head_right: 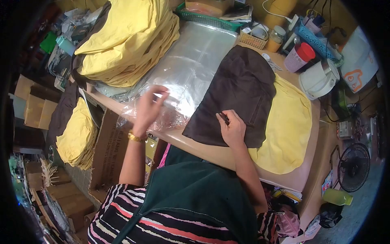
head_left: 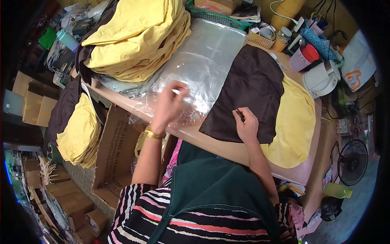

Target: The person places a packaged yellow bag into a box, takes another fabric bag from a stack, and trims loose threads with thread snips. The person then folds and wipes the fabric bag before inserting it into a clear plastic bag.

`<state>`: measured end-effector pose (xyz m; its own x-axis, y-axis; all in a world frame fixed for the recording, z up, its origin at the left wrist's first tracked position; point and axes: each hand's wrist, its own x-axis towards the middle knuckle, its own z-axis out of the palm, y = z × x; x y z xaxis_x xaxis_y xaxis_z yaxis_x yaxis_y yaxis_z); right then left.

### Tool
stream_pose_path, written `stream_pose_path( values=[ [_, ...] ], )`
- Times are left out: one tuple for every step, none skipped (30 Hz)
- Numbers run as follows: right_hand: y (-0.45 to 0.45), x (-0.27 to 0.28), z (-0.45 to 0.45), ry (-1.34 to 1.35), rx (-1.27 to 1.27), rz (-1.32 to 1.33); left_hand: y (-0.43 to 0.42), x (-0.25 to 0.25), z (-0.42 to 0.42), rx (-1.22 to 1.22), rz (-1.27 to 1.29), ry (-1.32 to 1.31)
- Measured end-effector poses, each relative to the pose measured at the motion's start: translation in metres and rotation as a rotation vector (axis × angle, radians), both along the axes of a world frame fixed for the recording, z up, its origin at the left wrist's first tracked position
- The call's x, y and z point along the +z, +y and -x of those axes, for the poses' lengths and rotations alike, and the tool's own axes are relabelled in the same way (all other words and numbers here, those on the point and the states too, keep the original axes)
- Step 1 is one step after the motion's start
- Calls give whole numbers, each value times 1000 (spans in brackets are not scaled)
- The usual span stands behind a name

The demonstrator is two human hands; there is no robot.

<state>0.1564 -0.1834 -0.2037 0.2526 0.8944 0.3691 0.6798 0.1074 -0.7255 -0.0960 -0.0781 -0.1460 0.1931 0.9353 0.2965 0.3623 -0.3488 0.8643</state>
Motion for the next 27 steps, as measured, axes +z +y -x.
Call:
stream_pose_path(
  values=[
    [0, -1, -1, 24, 8, -9, -5, -1, -13, -134, 270, 60],
    [0, -1, -1, 47, 15, -16, -20, -1, -25, -203, 287, 214],
    [0, 1, 1, 47, 19, -15, -25, -11, -35, -319, 222, 268],
    [-1, 6, 4, 50, 36, -51, -27, -13, -41, -356, 245, 336],
    [-1, 9, 6, 52, 51, -87, -27, -15, -45, -393, 266, 404],
    [-2, 12, 5, 50, 48, -88, -28, -14, -46, -396, 264, 403],
    [-3, 13, 5, -37, 92, -16, -30, -12, -46, -371, 294, 308],
    [-6, 14, 4, -125, 136, 60, -32, -10, -45, -344, 326, 211],
    [-6, 10, 3, -128, 135, 62, -32, -7, -41, -346, 327, 207],
    [-5, 4, 1, -63, 110, 26, -30, -4, -34, -321, 331, 178],
    [-4, 1, -1, 2, 85, -11, -27, 0, -26, -295, 334, 149],
    [-3, 0, -3, 1, 86, -14, -23, 6, -16, -294, 331, 148],
    [-4, -1, -5, 46, 64, 8, -17, 11, -5, -174, 294, 97],
    [-4, -2, -6, 91, 41, 32, -12, 14, 4, -54, 258, 45],
    [-4, -3, -7, 90, 41, 32, -7, 13, 10, -55, 258, 43],
    [-3, -4, -8, 121, 42, 17, -4, 11, 15, -67, 289, -7],
    [-3, -4, -8, 154, 44, -1, -1, 11, 17, -79, 317, -55],
    [-2, -4, -8, 154, 45, -2, -8, 12, 5, -133, 296, -74],
    [-2, -3, -7, 151, 49, -13, -18, 13, -14, -186, 277, -93],
    [-2, -3, -7, 148, 51, -23, -27, 11, -28, -213, 289, -12],
    [-3, -4, -7, 147, 49, -20, -32, 7, -37, -240, 301, 68],
    [-2, -6, -8, 167, 49, -19, -30, -1, -41, -243, 303, 67],
    [-2, -8, -9, 187, 49, -17, -26, -11, -45, -299, 361, 79],
    [-3, -7, -9, 185, 45, -17, -24, -18, -48, -356, 419, 92],
    [-4, -5, -9, 173, 40, -7, -23, -23, -49, -360, 418, 91],
    [-4, -4, -8, 163, 36, 2, -24, -27, -49, -339, 419, 40],
    [-4, -3, -8, 164, 36, 2, -25, -28, -48, -315, 420, -11]
  ],
)
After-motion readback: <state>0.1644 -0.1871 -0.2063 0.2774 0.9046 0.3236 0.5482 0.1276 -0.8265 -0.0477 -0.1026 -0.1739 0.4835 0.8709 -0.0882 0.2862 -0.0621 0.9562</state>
